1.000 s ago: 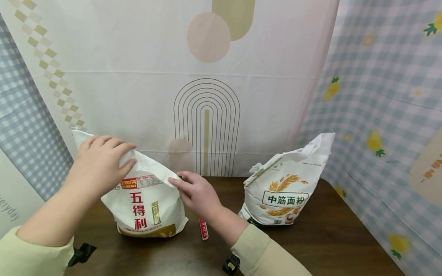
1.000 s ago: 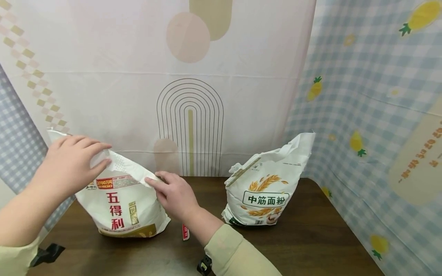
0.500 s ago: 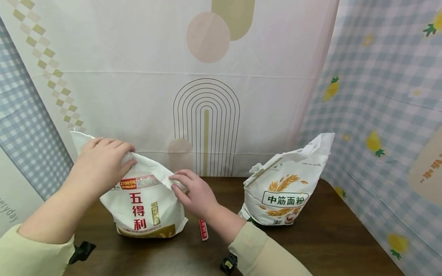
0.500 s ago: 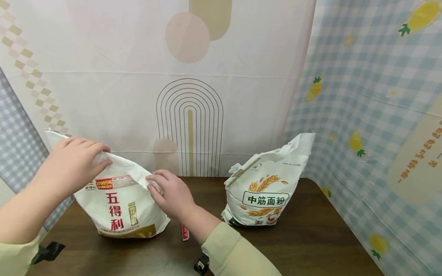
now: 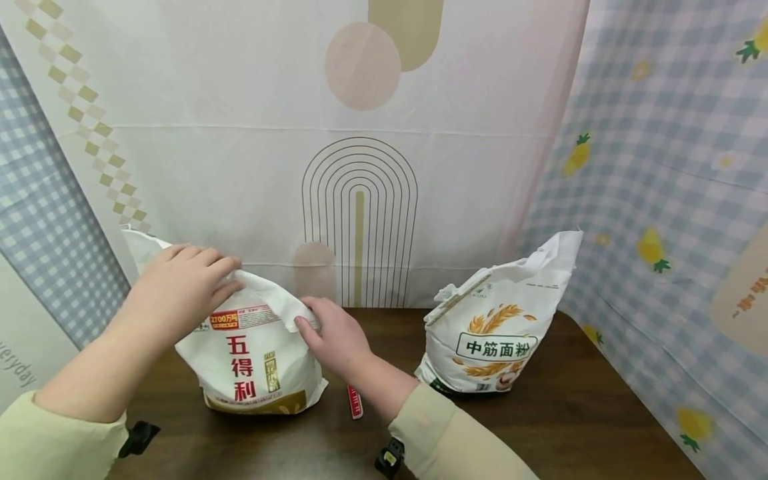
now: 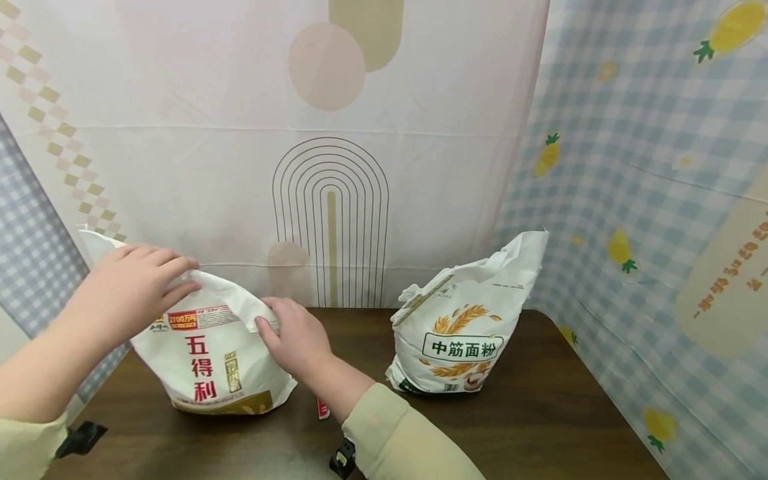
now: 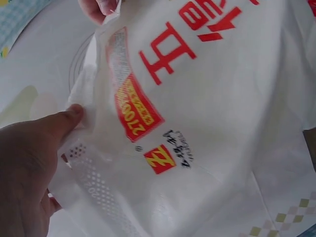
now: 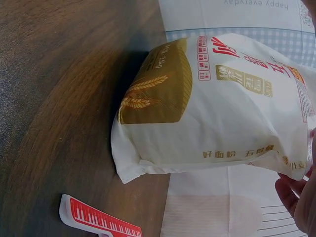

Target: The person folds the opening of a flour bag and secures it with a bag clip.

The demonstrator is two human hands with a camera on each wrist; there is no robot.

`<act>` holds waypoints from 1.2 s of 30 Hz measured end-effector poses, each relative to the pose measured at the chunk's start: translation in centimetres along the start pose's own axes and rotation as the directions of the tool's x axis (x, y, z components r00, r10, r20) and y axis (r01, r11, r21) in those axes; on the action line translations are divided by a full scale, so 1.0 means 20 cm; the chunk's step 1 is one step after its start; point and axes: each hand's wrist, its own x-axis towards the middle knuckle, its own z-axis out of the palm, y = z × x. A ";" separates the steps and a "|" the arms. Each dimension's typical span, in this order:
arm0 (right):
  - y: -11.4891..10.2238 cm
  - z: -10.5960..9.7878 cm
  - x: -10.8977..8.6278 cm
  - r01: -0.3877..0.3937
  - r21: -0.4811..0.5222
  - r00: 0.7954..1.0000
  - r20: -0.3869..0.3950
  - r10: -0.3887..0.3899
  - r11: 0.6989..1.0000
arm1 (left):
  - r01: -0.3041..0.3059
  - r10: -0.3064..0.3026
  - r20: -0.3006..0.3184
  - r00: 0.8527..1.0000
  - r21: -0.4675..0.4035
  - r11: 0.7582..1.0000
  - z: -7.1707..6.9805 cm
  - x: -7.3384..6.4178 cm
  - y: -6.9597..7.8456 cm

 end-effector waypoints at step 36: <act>0.09 0.05 -0.03 -0.035 0.082 0.995 -0.094 0.043 0.996 | -0.152 0.152 -0.346 0.926 0.029 0.988 0.17 -0.10 -0.06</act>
